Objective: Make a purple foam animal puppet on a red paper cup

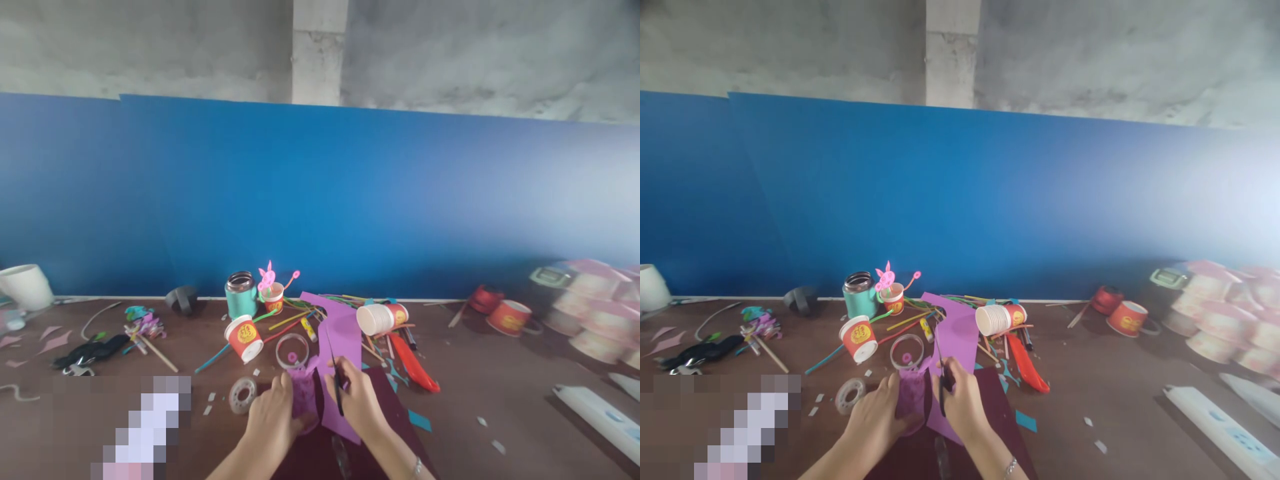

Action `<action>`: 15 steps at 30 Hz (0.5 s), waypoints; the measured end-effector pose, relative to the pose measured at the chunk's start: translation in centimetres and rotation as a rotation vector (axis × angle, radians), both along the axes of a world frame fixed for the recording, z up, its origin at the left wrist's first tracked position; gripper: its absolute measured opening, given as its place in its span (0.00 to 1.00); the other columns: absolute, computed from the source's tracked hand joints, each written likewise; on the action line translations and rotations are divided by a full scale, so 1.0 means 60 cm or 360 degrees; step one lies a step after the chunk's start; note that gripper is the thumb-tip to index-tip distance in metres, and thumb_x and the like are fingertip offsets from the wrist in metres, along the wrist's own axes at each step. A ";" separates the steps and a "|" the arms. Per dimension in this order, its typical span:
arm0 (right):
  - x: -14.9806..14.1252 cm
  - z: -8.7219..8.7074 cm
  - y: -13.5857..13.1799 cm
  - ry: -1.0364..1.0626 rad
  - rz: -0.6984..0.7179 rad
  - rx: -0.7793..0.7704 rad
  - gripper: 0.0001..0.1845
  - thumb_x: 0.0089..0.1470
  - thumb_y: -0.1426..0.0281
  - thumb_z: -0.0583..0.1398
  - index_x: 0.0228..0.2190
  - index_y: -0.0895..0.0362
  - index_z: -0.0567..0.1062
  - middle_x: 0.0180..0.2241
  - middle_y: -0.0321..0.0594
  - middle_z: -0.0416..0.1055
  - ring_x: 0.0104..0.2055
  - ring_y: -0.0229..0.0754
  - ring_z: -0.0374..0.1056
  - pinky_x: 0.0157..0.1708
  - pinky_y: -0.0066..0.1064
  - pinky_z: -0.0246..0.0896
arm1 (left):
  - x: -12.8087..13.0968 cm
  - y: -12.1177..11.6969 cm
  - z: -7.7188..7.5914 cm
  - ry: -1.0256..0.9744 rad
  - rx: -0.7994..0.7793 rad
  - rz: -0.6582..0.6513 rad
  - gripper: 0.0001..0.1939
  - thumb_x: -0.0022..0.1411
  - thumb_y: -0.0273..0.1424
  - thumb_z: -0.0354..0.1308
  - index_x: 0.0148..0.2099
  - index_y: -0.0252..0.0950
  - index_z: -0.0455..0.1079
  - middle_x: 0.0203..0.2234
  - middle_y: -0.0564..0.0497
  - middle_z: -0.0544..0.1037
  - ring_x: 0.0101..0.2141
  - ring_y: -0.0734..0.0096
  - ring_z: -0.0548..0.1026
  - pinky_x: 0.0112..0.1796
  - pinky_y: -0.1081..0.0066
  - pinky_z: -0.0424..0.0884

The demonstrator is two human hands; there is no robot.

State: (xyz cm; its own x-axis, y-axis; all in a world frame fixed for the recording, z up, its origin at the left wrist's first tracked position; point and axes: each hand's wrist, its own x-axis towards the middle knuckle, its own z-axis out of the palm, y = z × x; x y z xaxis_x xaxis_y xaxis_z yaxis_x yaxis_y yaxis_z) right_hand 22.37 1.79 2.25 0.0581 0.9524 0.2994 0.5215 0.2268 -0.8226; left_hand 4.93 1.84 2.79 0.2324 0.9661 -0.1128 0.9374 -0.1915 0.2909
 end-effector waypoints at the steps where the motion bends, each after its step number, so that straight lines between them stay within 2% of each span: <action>1: 0.000 0.000 0.000 0.0001 0.0006 0.0002 0.08 0.49 0.66 0.57 0.31 0.58 0.72 0.20 0.35 0.68 0.21 0.37 0.62 0.23 0.24 0.57 | -0.001 0.000 -0.005 -0.0042 0.0001 0.0006 0.27 0.51 0.40 0.58 0.49 0.29 0.62 0.41 0.36 0.73 0.39 0.47 0.75 0.35 0.61 0.66; 5: 0.002 0.000 0.001 0.0024 0.0002 -0.0033 0.09 0.49 0.67 0.58 0.32 0.58 0.71 0.20 0.35 0.69 0.22 0.38 0.63 0.24 0.24 0.57 | -0.006 0.005 -0.005 -0.0105 0.0058 0.0007 0.24 0.53 0.37 0.57 0.50 0.32 0.61 0.44 0.38 0.71 0.42 0.51 0.73 0.37 0.62 0.66; 9: 0.002 -0.002 0.002 0.0039 -0.0019 -0.0056 0.09 0.49 0.67 0.57 0.33 0.58 0.72 0.21 0.35 0.68 0.22 0.38 0.63 0.24 0.25 0.57 | 0.006 0.025 0.009 -0.0155 0.0447 -0.0144 0.19 0.58 0.32 0.53 0.52 0.34 0.63 0.44 0.41 0.70 0.47 0.55 0.68 0.43 0.63 0.63; 12: 0.003 -0.003 0.002 0.0035 -0.0024 -0.0055 0.09 0.49 0.67 0.57 0.32 0.58 0.71 0.20 0.34 0.67 0.22 0.37 0.61 0.24 0.25 0.56 | 0.027 0.048 0.009 -0.0177 0.0578 -0.0221 0.14 0.57 0.35 0.55 0.45 0.37 0.69 0.42 0.44 0.70 0.45 0.55 0.66 0.44 0.61 0.62; 15: 0.005 -0.005 0.003 0.0106 -0.0007 -0.0071 0.10 0.49 0.66 0.58 0.33 0.58 0.71 0.19 0.32 0.65 0.21 0.36 0.59 0.23 0.24 0.54 | 0.044 0.067 0.005 -0.0195 0.0542 -0.0238 0.08 0.56 0.31 0.54 0.38 0.37 0.72 0.39 0.44 0.72 0.45 0.56 0.67 0.46 0.60 0.60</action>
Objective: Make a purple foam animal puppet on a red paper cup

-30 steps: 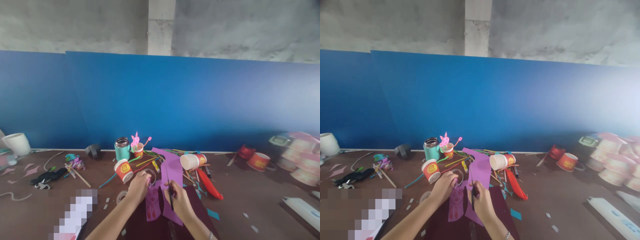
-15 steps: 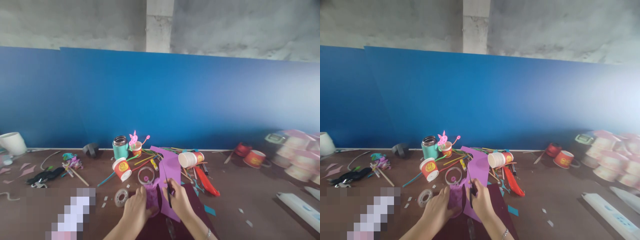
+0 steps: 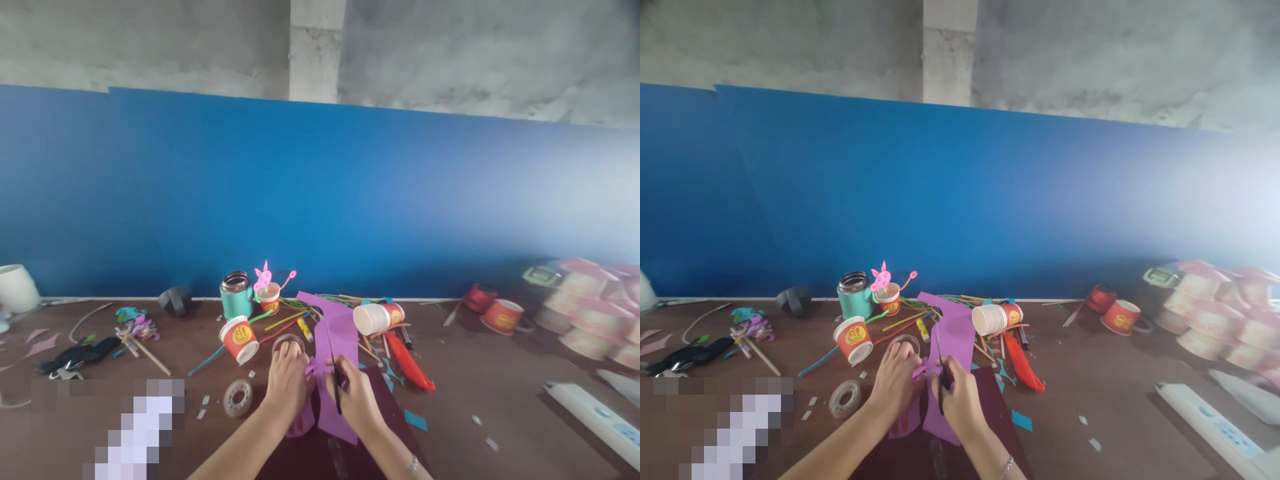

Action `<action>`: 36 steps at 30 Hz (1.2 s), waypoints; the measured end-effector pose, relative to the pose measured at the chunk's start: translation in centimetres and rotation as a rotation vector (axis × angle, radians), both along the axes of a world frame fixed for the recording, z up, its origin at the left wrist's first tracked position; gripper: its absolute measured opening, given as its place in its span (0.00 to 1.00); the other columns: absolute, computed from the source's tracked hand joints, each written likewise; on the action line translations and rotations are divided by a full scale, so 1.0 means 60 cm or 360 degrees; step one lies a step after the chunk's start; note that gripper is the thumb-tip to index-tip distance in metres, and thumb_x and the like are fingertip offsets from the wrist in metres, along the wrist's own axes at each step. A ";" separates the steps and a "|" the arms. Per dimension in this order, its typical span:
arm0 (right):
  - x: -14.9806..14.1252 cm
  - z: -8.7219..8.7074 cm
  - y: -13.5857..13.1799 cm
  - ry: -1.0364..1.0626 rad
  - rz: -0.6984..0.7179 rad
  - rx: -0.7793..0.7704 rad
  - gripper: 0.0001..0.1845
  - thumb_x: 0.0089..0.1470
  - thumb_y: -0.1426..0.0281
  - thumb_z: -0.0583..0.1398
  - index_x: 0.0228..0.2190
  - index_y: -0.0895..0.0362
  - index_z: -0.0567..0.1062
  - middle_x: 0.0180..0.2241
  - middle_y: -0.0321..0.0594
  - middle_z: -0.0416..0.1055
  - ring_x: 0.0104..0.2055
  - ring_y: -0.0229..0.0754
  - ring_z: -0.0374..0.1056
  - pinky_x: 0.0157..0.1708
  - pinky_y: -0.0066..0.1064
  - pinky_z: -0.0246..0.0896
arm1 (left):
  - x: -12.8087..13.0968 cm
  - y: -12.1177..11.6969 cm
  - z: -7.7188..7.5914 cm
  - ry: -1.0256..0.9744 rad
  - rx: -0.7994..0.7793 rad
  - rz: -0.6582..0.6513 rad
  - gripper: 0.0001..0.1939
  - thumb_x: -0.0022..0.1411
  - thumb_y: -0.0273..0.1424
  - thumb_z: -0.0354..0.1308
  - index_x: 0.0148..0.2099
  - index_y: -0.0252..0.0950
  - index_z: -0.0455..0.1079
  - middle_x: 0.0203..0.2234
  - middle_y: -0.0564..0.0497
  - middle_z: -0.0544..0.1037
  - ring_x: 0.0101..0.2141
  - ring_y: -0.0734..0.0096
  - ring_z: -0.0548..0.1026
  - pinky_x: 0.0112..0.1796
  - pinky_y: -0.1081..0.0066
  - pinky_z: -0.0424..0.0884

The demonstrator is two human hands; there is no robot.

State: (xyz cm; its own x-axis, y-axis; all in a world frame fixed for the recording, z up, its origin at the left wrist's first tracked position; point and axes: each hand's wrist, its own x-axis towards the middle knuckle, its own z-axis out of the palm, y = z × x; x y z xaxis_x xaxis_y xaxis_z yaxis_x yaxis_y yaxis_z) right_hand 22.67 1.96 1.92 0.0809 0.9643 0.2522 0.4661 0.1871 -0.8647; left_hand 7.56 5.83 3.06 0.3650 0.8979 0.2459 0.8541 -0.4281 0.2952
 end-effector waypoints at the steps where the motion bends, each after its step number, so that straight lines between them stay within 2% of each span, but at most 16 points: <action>1: 0.001 -0.001 0.001 0.0034 0.0002 -0.0006 0.10 0.49 0.66 0.58 0.34 0.58 0.71 0.19 0.32 0.64 0.21 0.36 0.58 0.23 0.24 0.54 | 0.002 0.004 -0.001 -0.0054 -0.0012 0.0019 0.07 0.56 0.29 0.53 0.35 0.37 0.72 0.37 0.45 0.72 0.44 0.57 0.67 0.45 0.60 0.60; 3: 0.003 -0.005 0.004 0.0108 -0.0001 -0.0020 0.11 0.48 0.65 0.58 0.33 0.58 0.71 0.19 0.32 0.63 0.21 0.36 0.58 0.22 0.25 0.53 | 0.002 0.006 -0.001 -0.0315 -0.0037 0.0068 0.08 0.57 0.28 0.51 0.30 0.36 0.71 0.32 0.47 0.73 0.40 0.59 0.69 0.42 0.63 0.61; 5: 0.003 -0.008 0.008 0.0245 -0.0011 -0.0030 0.11 0.47 0.64 0.60 0.33 0.58 0.70 0.19 0.32 0.63 0.22 0.36 0.58 0.23 0.25 0.54 | -0.001 0.004 0.000 -0.0748 -0.0185 0.0083 0.08 0.57 0.30 0.51 0.28 0.36 0.70 0.27 0.48 0.73 0.34 0.63 0.70 0.36 0.67 0.62; 8: -0.001 -0.010 0.015 0.0638 0.0030 -0.0057 0.15 0.43 0.63 0.63 0.33 0.57 0.69 0.21 0.32 0.64 0.23 0.35 0.59 0.23 0.25 0.54 | -0.005 -0.008 -0.004 -0.1393 -0.0702 0.0034 0.10 0.54 0.35 0.54 0.28 0.34 0.70 0.21 0.51 0.72 0.25 0.69 0.68 0.28 0.71 0.61; 10: -0.005 -0.010 0.018 0.0896 0.0088 -0.0094 0.19 0.38 0.64 0.66 0.33 0.57 0.68 0.22 0.32 0.65 0.23 0.34 0.59 0.23 0.25 0.54 | -0.006 -0.018 -0.012 -0.1646 -0.1001 -0.0008 0.11 0.52 0.37 0.57 0.28 0.33 0.70 0.19 0.53 0.70 0.22 0.72 0.66 0.26 0.73 0.58; 11: -0.006 -0.009 0.019 0.0982 0.0112 -0.0120 0.20 0.36 0.64 0.67 0.32 0.57 0.68 0.22 0.32 0.65 0.22 0.34 0.59 0.23 0.25 0.54 | -0.007 -0.022 -0.017 -0.1724 -0.1073 -0.0031 0.11 0.50 0.37 0.58 0.28 0.32 0.71 0.18 0.53 0.70 0.22 0.72 0.66 0.26 0.73 0.58; 15: -0.007 -0.005 0.018 0.1084 0.0159 -0.0225 0.20 0.32 0.67 0.69 0.30 0.57 0.69 0.20 0.30 0.63 0.20 0.31 0.55 0.20 0.23 0.49 | -0.006 -0.029 -0.038 -0.1798 -0.0973 -0.0164 0.10 0.48 0.33 0.62 0.32 0.32 0.73 0.24 0.50 0.75 0.27 0.69 0.69 0.30 0.72 0.61; 18: -0.007 -0.002 0.015 0.1084 0.0185 -0.0252 0.21 0.32 0.67 0.69 0.31 0.58 0.69 0.20 0.30 0.63 0.20 0.30 0.54 0.20 0.22 0.48 | -0.005 -0.029 -0.045 -0.1795 -0.0857 -0.0132 0.11 0.51 0.36 0.62 0.31 0.32 0.73 0.25 0.49 0.76 0.26 0.70 0.69 0.29 0.73 0.61; 21: -0.008 -0.002 0.011 0.1060 0.0243 -0.0244 0.21 0.35 0.65 0.69 0.32 0.58 0.69 0.21 0.30 0.63 0.20 0.29 0.54 0.20 0.22 0.47 | -0.005 -0.029 -0.041 -0.2016 -0.0896 -0.0071 0.14 0.48 0.38 0.64 0.24 0.33 0.69 0.18 0.53 0.71 0.22 0.74 0.65 0.26 0.74 0.59; 26: -0.013 -0.010 0.002 0.0922 0.0470 -0.0302 0.18 0.46 0.60 0.64 0.34 0.58 0.68 0.21 0.29 0.61 0.21 0.30 0.56 0.22 0.24 0.51 | -0.013 -0.031 -0.028 -0.2563 -0.1092 0.0015 0.15 0.48 0.39 0.64 0.26 0.34 0.64 0.18 0.57 0.68 0.20 0.79 0.62 0.24 0.77 0.59; 30: -0.021 -0.005 -0.007 0.0805 0.0632 -0.0467 0.18 0.45 0.60 0.65 0.32 0.60 0.69 0.20 0.30 0.62 0.21 0.31 0.57 0.22 0.25 0.53 | -0.014 -0.027 -0.029 -0.2636 -0.1037 0.0037 0.15 0.50 0.38 0.64 0.25 0.34 0.63 0.17 0.58 0.66 0.20 0.81 0.60 0.23 0.79 0.57; 36: -0.028 0.001 -0.015 0.0841 0.0681 -0.0681 0.19 0.42 0.61 0.67 0.31 0.60 0.68 0.17 0.25 0.58 0.16 0.27 0.51 0.16 0.21 0.48 | -0.007 -0.030 -0.026 -0.2706 -0.1092 -0.0047 0.16 0.49 0.37 0.65 0.24 0.35 0.62 0.16 0.58 0.66 0.19 0.81 0.60 0.23 0.79 0.57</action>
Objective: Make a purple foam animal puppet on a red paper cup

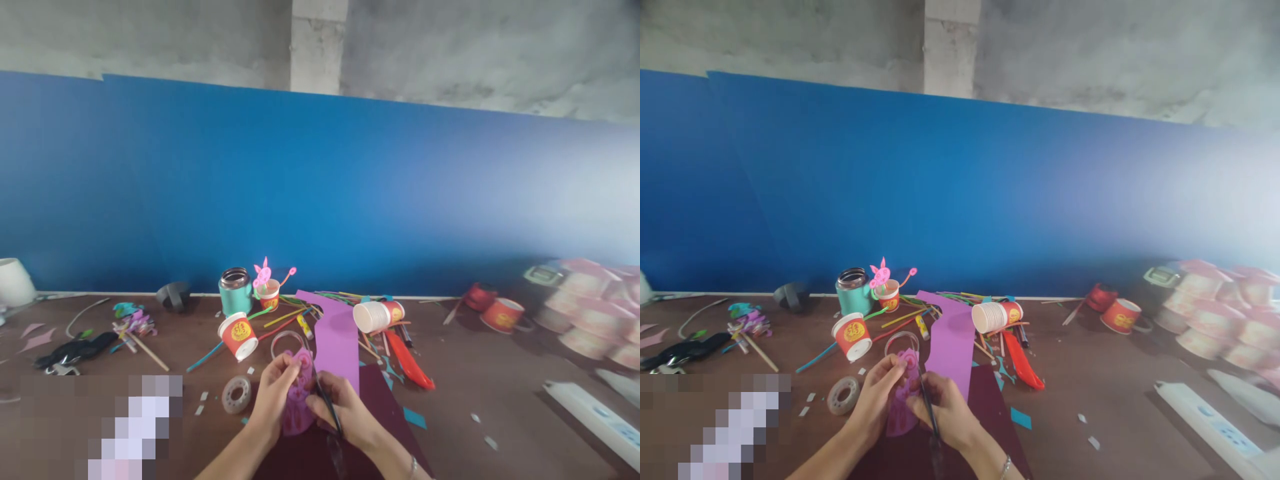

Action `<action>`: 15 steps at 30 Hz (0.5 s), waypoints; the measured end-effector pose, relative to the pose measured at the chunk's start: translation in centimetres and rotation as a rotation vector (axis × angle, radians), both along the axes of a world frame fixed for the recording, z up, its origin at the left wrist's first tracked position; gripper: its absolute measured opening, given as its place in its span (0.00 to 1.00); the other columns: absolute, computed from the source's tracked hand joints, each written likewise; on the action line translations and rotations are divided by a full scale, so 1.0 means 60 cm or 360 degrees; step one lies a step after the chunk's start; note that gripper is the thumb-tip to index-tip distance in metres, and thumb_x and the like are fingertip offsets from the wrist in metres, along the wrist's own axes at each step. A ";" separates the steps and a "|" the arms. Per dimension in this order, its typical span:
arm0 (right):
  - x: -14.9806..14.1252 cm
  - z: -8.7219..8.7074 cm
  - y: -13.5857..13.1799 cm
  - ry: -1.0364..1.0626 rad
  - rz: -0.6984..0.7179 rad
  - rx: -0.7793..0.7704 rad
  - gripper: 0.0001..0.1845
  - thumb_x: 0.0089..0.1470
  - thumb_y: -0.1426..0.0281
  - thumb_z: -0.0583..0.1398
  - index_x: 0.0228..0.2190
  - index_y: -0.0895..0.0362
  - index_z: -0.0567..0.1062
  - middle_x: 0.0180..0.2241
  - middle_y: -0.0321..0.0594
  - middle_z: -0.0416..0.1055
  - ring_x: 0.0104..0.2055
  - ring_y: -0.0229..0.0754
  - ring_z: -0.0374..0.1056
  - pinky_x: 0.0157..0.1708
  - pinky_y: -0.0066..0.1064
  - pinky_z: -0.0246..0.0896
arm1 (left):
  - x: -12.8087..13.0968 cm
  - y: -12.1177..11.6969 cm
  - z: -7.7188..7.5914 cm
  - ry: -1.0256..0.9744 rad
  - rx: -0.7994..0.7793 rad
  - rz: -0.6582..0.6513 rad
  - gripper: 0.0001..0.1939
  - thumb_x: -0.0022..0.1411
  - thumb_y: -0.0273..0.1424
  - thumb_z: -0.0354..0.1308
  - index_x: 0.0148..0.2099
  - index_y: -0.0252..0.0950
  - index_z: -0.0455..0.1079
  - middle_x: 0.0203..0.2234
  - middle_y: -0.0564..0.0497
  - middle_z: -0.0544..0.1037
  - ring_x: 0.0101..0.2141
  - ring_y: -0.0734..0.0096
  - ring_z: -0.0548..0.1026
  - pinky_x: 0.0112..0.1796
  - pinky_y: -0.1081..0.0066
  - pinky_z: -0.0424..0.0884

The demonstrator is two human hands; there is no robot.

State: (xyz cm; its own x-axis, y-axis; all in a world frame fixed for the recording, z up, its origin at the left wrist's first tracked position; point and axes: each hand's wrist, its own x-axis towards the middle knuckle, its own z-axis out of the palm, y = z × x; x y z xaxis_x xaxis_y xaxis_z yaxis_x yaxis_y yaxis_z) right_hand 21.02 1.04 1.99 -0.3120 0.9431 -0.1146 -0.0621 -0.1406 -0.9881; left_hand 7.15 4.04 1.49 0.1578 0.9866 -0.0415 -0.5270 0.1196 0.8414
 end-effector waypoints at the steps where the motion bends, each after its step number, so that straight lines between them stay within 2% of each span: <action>1: 0.000 -0.002 0.001 -0.0008 0.0001 -0.0007 0.19 0.42 0.61 0.67 0.31 0.60 0.68 0.17 0.25 0.58 0.16 0.27 0.51 0.16 0.20 0.49 | 0.000 -0.001 0.001 -0.0008 0.0000 -0.0006 0.15 0.49 0.36 0.65 0.24 0.35 0.62 0.17 0.58 0.66 0.20 0.80 0.61 0.23 0.79 0.58; 7: 0.002 -0.011 0.005 -0.0015 0.0035 0.0105 0.19 0.45 0.56 0.64 0.27 0.60 0.67 0.14 0.26 0.57 0.14 0.27 0.53 0.14 0.20 0.48 | -0.005 -0.002 0.000 0.0001 0.0010 -0.0007 0.15 0.49 0.36 0.65 0.24 0.34 0.63 0.18 0.56 0.68 0.21 0.79 0.63 0.24 0.79 0.59; 15: -0.003 0.004 0.002 -0.0094 -0.0007 0.0110 0.22 0.42 0.54 0.65 0.25 0.59 0.66 0.12 0.25 0.56 0.12 0.28 0.52 0.13 0.21 0.47 | -0.004 -0.005 0.011 -0.0105 -0.0006 -0.0087 0.14 0.50 0.35 0.64 0.24 0.34 0.62 0.17 0.57 0.68 0.20 0.80 0.62 0.23 0.78 0.59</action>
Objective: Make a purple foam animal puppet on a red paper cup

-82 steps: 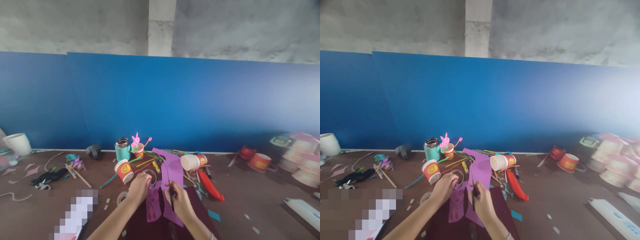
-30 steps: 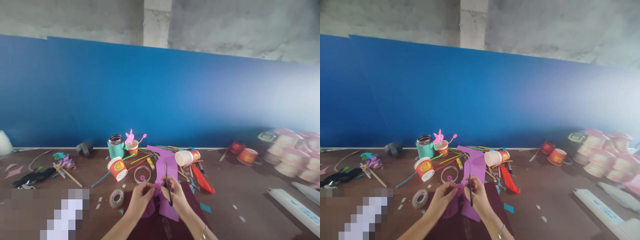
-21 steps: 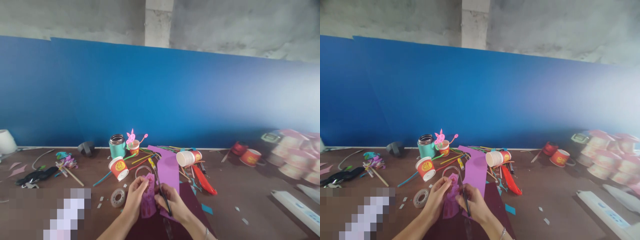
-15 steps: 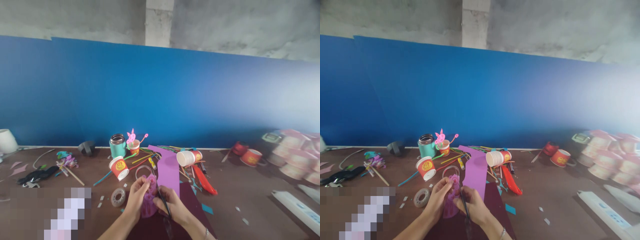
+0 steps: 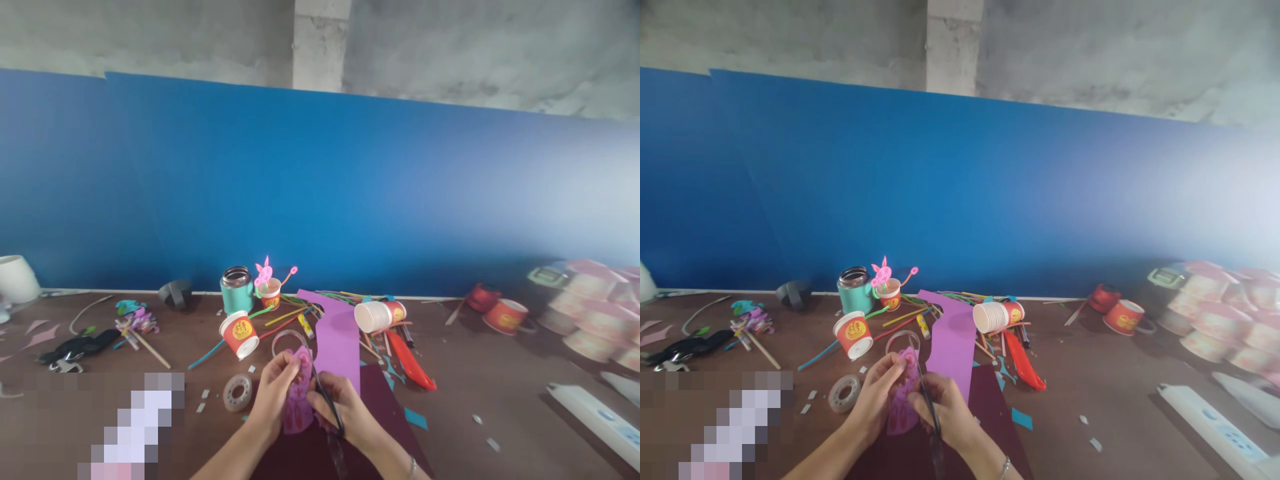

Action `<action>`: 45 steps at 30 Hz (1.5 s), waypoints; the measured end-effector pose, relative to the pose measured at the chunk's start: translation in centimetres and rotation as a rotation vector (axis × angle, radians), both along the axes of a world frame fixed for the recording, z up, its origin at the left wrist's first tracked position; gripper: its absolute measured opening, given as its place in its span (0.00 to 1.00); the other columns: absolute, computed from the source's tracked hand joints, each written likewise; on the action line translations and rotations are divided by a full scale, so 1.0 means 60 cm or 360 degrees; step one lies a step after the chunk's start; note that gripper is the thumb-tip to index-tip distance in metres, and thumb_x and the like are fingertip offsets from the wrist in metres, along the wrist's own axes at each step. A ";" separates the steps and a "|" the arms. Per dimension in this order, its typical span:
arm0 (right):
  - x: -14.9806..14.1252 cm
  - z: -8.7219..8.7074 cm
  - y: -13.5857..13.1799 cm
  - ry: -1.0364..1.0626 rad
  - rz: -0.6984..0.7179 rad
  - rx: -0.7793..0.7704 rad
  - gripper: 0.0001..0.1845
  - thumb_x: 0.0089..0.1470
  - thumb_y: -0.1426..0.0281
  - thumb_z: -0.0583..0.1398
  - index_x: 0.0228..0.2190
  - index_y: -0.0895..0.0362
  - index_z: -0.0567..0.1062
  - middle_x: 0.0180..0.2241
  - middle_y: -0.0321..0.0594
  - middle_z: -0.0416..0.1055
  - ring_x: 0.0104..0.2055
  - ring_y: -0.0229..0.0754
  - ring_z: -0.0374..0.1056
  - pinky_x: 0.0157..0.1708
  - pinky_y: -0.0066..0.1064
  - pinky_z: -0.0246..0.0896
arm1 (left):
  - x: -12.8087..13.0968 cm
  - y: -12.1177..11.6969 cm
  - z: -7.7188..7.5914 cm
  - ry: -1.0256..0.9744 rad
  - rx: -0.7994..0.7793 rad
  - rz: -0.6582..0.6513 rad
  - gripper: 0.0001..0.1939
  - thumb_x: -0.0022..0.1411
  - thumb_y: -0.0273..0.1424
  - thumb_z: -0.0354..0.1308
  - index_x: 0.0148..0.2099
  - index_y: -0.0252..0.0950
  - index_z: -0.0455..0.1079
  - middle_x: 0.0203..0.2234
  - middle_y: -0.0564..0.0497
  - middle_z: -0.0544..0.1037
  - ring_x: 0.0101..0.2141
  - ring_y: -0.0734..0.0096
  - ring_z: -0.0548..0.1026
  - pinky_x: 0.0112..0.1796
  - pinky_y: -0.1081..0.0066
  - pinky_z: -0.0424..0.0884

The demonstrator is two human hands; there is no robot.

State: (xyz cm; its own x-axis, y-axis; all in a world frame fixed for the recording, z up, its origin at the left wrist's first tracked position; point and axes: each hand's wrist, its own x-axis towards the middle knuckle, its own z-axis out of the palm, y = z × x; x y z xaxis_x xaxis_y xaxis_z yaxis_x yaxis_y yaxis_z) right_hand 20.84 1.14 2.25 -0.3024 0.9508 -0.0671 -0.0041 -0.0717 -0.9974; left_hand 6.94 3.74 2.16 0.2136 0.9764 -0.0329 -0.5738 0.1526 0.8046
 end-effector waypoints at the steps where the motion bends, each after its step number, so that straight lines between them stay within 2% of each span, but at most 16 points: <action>1: -0.001 0.001 0.000 0.0001 -0.0002 -0.0001 0.22 0.42 0.54 0.65 0.25 0.59 0.66 0.12 0.25 0.56 0.12 0.28 0.52 0.12 0.21 0.47 | 0.001 -0.001 0.002 -0.0004 -0.0005 -0.0010 0.15 0.49 0.35 0.65 0.24 0.34 0.62 0.18 0.57 0.68 0.20 0.80 0.62 0.23 0.78 0.59; 6: -0.002 0.004 -0.001 0.0033 -0.0022 -0.0022 0.24 0.41 0.51 0.64 0.27 0.59 0.67 0.13 0.26 0.59 0.13 0.29 0.54 0.14 0.21 0.51 | 0.003 -0.001 0.008 0.0029 0.0012 -0.0057 0.16 0.49 0.36 0.65 0.23 0.34 0.61 0.18 0.56 0.69 0.20 0.79 0.63 0.23 0.77 0.58; 15: -0.007 0.003 -0.003 -0.0009 -0.0067 -0.0010 0.23 0.42 0.51 0.63 0.24 0.58 0.64 0.11 0.24 0.56 0.12 0.28 0.51 0.13 0.21 0.47 | 0.000 0.003 -0.003 0.0041 0.0053 -0.0069 0.14 0.52 0.35 0.63 0.24 0.34 0.62 0.19 0.56 0.69 0.21 0.79 0.63 0.25 0.77 0.59; 21: -0.005 0.003 -0.002 -0.0008 -0.0040 -0.0025 0.24 0.42 0.51 0.63 0.26 0.59 0.66 0.12 0.26 0.60 0.13 0.28 0.54 0.14 0.21 0.50 | -0.002 0.006 -0.001 0.0111 0.0112 -0.0083 0.15 0.52 0.36 0.63 0.23 0.34 0.62 0.19 0.55 0.69 0.21 0.78 0.63 0.25 0.77 0.59; 28: -0.005 0.005 -0.002 -0.0038 -0.0054 -0.0050 0.23 0.41 0.52 0.64 0.24 0.58 0.64 0.11 0.25 0.57 0.12 0.28 0.52 0.13 0.21 0.47 | -0.004 0.007 0.000 0.0143 0.0092 -0.0093 0.15 0.51 0.38 0.63 0.24 0.34 0.62 0.20 0.54 0.70 0.21 0.77 0.64 0.25 0.76 0.59; 35: -0.001 0.004 0.000 -0.0049 -0.0045 -0.0069 0.22 0.42 0.54 0.65 0.23 0.58 0.65 0.11 0.26 0.58 0.12 0.27 0.52 0.13 0.20 0.47 | -0.005 0.007 -0.002 0.0209 0.0069 -0.0030 0.17 0.49 0.40 0.64 0.23 0.35 0.61 0.19 0.55 0.68 0.20 0.78 0.63 0.24 0.76 0.59; 45: -0.002 0.001 0.001 -0.0008 0.0008 -0.0018 0.22 0.42 0.53 0.64 0.25 0.59 0.66 0.13 0.26 0.58 0.13 0.28 0.53 0.14 0.21 0.49 | -0.007 0.010 -0.007 0.0224 0.0099 -0.0018 0.16 0.49 0.37 0.64 0.23 0.34 0.61 0.19 0.56 0.67 0.22 0.78 0.62 0.25 0.77 0.57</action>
State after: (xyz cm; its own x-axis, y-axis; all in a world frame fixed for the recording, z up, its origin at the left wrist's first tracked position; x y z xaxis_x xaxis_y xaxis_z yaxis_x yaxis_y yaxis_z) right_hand 20.71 1.18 2.33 -0.3069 0.9484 -0.0796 0.0015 -0.0832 -0.9965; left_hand 6.54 4.35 1.73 0.2223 0.9750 -0.0030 -0.4534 0.1061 0.8850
